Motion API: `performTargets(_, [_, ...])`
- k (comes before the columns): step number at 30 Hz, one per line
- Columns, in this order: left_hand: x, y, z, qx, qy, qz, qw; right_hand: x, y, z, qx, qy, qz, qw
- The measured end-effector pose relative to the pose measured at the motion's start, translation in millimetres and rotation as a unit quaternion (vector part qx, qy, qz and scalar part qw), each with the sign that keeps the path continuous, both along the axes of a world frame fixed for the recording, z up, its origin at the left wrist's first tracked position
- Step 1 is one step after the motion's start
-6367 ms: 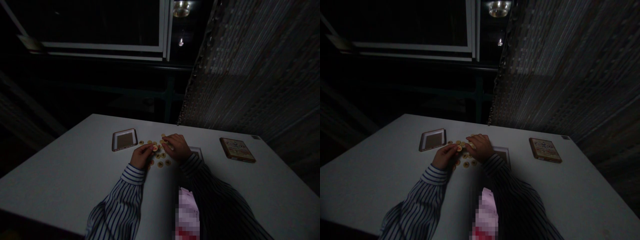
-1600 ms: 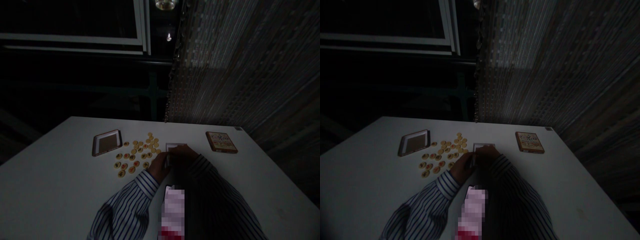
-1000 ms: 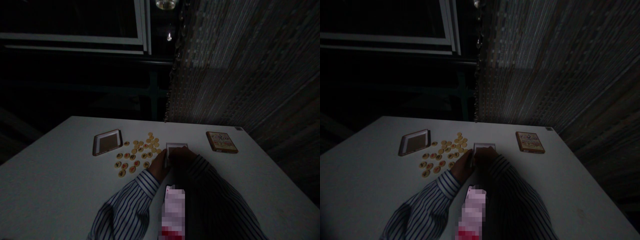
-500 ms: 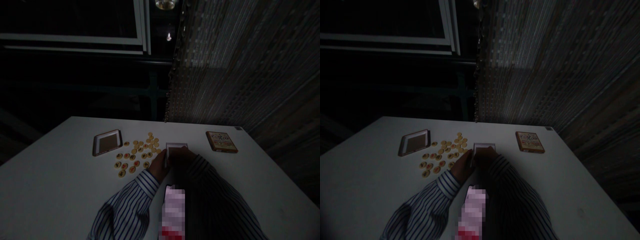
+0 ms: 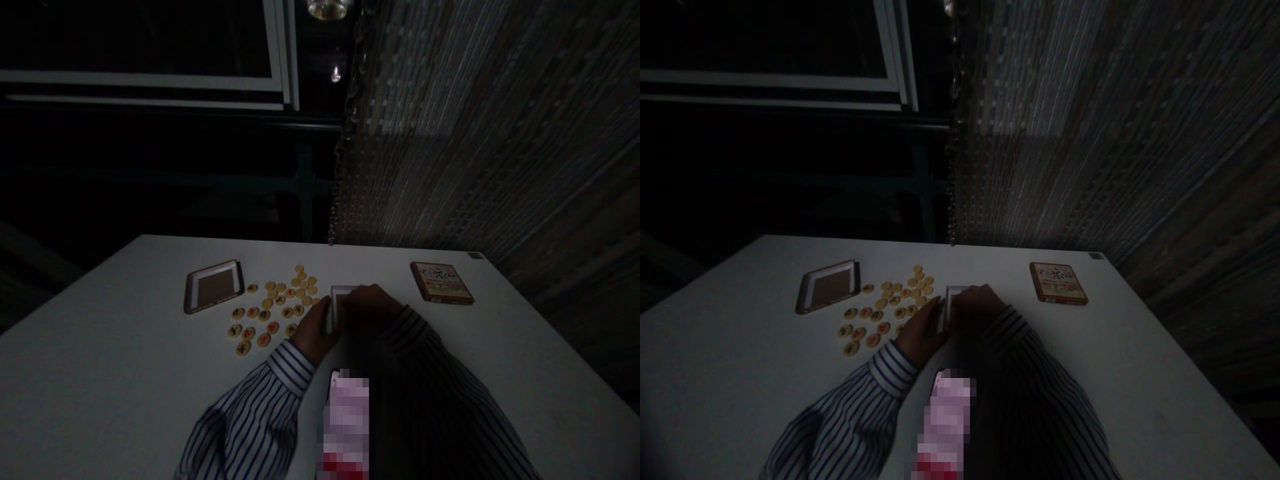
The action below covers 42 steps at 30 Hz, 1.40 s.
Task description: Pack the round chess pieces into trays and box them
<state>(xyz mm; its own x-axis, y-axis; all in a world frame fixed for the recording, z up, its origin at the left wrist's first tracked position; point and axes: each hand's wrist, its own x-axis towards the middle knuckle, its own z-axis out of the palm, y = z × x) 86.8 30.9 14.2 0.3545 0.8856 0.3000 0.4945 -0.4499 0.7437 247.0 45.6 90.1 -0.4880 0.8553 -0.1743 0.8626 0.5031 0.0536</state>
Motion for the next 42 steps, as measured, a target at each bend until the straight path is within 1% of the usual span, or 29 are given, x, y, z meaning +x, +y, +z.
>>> performTargets(1, [-1.9,0.1,1.9,-0.005,-0.008,0.012,1.000,3.9,0.2,5.7,0.011,0.001,-0.002,1.000])
performTargets(3, [-7.1,1.6,5.7,-0.009,-0.034,0.037,0.999,11.0,0.4,14.9,0.043,0.016,-0.033,0.998])
performTargets(5, [-13.9,5.3,8.6,0.007,-0.058,0.062,0.996,15.9,0.0,20.4,0.071,0.050,-0.049,0.995])
performTargets(8, [-25.6,13.2,9.9,0.038,-0.075,0.132,0.988,18.2,-1.4,22.6,0.109,0.095,-0.059,0.988])
performTargets(10, [-32.7,18.1,8.9,0.055,-0.057,0.154,0.985,17.1,-1.9,21.9,0.129,0.113,-0.064,0.983])
performTargets(12, [-37.2,21.7,7.2,0.081,-0.020,0.167,0.982,15.0,-1.8,20.8,0.141,0.124,-0.067,0.980])
performTargets(15, [-36.8,25.3,5.5,0.123,0.048,0.161,0.978,11.1,-1.3,19.4,0.141,0.122,-0.070,0.980])
performTargets(17, [-32.2,27.4,6.5,0.132,0.101,0.132,0.977,8.8,-1.1,18.7,0.138,0.115,-0.070,0.981])
performTargets(20, [-22.6,30.6,11.0,0.122,0.172,0.088,0.974,6.7,-0.5,17.4,0.129,0.108,-0.065,0.984])
performTargets(22, [-17.2,32.3,14.3,0.117,0.208,0.085,0.967,6.4,0.4,15.9,0.123,0.104,-0.062,0.985])
performTargets(25, [-12.9,33.3,17.4,0.120,0.243,0.099,0.957,6.7,1.5,13.2,0.127,0.107,-0.059,0.984])
performTargets(28, [-12.2,32.7,18.5,0.129,0.254,0.103,0.953,6.9,1.8,11.7,0.134,0.113,-0.056,0.983])
performTargets(33, [-13.9,32.5,19.4,0.134,0.261,0.092,0.951,3.9,3.3,15.1,0.117,0.107,-0.047,0.986])
performTargets(38, [-15.6,34.1,16.1,0.130,0.254,0.095,0.954,-5.3,9.1,23.3,0.116,0.116,-0.041,0.986])
performTargets(42, [-16.9,34.8,14.6,0.134,0.239,0.096,0.957,-15.0,14.4,22.4,0.126,0.147,-0.028,0.981])
